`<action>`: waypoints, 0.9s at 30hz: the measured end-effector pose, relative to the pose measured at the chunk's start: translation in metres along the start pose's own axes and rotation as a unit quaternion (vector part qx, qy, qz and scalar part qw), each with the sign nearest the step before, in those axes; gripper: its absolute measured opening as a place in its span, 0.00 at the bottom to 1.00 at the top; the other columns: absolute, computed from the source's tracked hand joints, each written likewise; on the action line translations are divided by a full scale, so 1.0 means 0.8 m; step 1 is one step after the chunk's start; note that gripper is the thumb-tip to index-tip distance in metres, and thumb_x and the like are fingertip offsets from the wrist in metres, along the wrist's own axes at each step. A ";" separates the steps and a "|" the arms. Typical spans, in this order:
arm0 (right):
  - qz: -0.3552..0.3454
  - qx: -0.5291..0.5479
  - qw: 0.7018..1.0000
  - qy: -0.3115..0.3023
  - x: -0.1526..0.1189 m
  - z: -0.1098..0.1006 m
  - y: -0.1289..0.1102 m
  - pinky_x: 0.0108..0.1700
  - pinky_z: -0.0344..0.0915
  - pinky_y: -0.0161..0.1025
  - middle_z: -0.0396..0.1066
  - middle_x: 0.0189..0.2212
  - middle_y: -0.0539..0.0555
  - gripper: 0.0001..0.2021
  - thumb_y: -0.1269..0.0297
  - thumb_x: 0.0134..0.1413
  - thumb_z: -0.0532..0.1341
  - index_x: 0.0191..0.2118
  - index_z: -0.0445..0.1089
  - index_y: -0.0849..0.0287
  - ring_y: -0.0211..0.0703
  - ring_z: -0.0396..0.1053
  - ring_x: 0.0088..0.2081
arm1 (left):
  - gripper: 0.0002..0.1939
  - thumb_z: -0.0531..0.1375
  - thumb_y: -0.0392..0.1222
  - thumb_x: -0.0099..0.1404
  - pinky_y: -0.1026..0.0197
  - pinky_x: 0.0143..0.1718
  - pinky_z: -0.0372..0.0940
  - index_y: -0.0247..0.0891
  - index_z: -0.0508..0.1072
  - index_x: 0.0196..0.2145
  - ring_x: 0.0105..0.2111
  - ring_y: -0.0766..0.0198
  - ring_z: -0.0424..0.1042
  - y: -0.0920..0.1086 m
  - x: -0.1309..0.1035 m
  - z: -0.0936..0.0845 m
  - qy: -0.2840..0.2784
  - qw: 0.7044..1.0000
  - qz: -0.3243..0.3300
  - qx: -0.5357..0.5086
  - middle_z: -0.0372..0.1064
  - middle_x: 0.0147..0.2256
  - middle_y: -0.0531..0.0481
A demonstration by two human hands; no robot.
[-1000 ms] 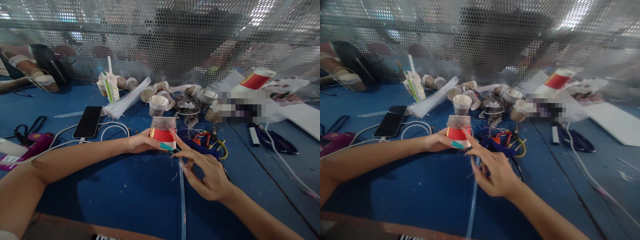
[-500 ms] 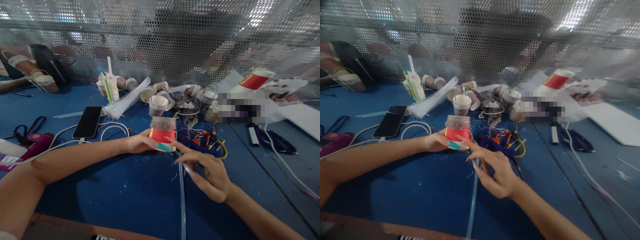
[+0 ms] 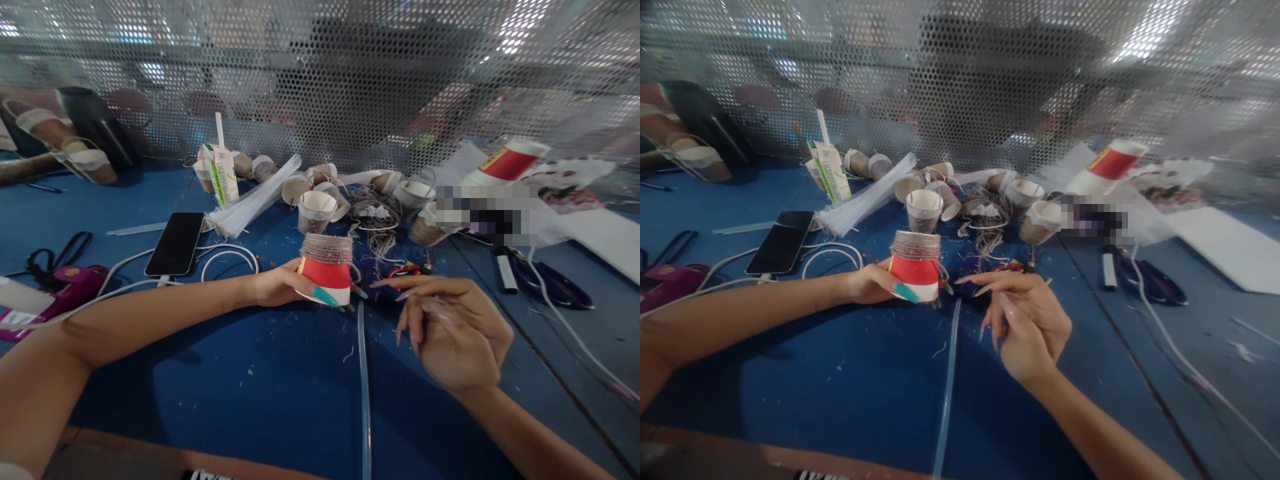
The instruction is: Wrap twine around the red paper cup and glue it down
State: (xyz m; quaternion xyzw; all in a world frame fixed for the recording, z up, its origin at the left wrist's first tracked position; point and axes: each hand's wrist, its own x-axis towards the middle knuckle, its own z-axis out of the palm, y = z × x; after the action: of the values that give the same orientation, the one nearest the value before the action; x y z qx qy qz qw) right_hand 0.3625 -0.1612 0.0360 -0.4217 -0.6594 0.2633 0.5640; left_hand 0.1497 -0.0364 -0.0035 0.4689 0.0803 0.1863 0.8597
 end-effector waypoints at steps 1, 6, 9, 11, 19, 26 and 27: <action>-0.005 0.023 1.000 0.016 0.000 0.002 -0.002 0.16 0.66 0.38 0.76 0.38 0.55 0.05 0.62 0.63 0.57 0.39 0.71 0.52 0.36 0.64 0.17 | 0.30 0.70 0.38 0.42 0.53 0.47 0.67 0.35 0.76 0.46 0.41 0.55 0.76 0.000 0.000 0.001 0.000 1.000 -0.001 0.003 0.77 0.42 0.42; 0.068 0.144 0.984 -0.085 -0.005 0.015 -0.011 0.18 0.70 0.37 0.71 0.52 0.56 0.04 0.63 0.63 0.59 0.41 0.70 0.52 0.32 0.66 0.19 | 0.27 0.72 0.37 0.43 0.53 0.50 0.65 0.35 0.77 0.43 0.41 0.56 0.76 0.002 0.000 0.006 0.013 1.000 -0.011 0.014 0.78 0.39 0.44; 0.119 0.171 0.966 -0.152 -0.007 0.016 -0.014 0.17 0.68 0.34 0.68 0.58 0.58 0.05 0.61 0.63 0.59 0.41 0.70 0.53 0.32 0.69 0.22 | 0.26 0.72 0.36 0.45 0.54 0.50 0.66 0.36 0.76 0.44 0.39 0.58 0.77 0.003 0.000 0.012 0.017 1.000 -0.009 0.016 0.78 0.37 0.46; 0.135 0.171 0.962 -0.163 -0.007 0.015 -0.015 0.18 0.69 0.34 0.66 0.60 0.61 0.08 0.57 0.63 0.60 0.41 0.71 0.55 0.32 0.70 0.22 | 0.26 0.72 0.34 0.45 0.56 0.48 0.67 0.36 0.76 0.45 0.38 0.60 0.77 0.004 0.000 0.016 0.025 1.000 -0.004 0.016 0.78 0.37 0.47; 0.102 0.133 0.980 -0.106 -0.006 0.014 -0.012 0.20 0.71 0.37 0.72 0.55 0.63 0.10 0.57 0.64 0.57 0.40 0.71 0.56 0.31 0.66 0.18 | 0.26 0.73 0.34 0.45 0.56 0.47 0.67 0.35 0.76 0.44 0.38 0.61 0.76 0.006 0.000 0.019 0.045 0.999 -0.001 0.027 0.78 0.37 0.46; 0.007 0.022 0.985 -0.173 -0.004 0.011 -0.004 0.18 0.67 0.35 0.73 0.53 0.64 0.12 0.58 0.66 0.54 0.42 0.71 0.56 0.36 0.70 0.23 | 0.26 0.73 0.29 0.43 0.54 0.50 0.66 0.34 0.76 0.42 0.40 0.60 0.76 0.003 0.002 0.021 0.057 0.997 0.018 0.049 0.77 0.38 0.46; -0.014 0.001 0.979 -0.204 -0.004 0.012 -0.002 0.19 0.68 0.36 0.71 0.56 0.65 0.12 0.58 0.66 0.54 0.44 0.71 0.56 0.35 0.69 0.23 | 0.27 0.73 0.29 0.42 0.54 0.50 0.66 0.35 0.76 0.42 0.40 0.60 0.75 0.002 0.003 0.021 0.063 0.997 0.019 0.050 0.77 0.39 0.46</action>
State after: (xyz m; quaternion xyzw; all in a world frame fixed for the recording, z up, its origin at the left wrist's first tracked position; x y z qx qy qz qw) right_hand 0.3532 -0.1632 0.0335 -0.3488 -0.7663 0.3364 0.4218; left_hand 0.1565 -0.0478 0.0069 0.5000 0.1346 0.2279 0.8246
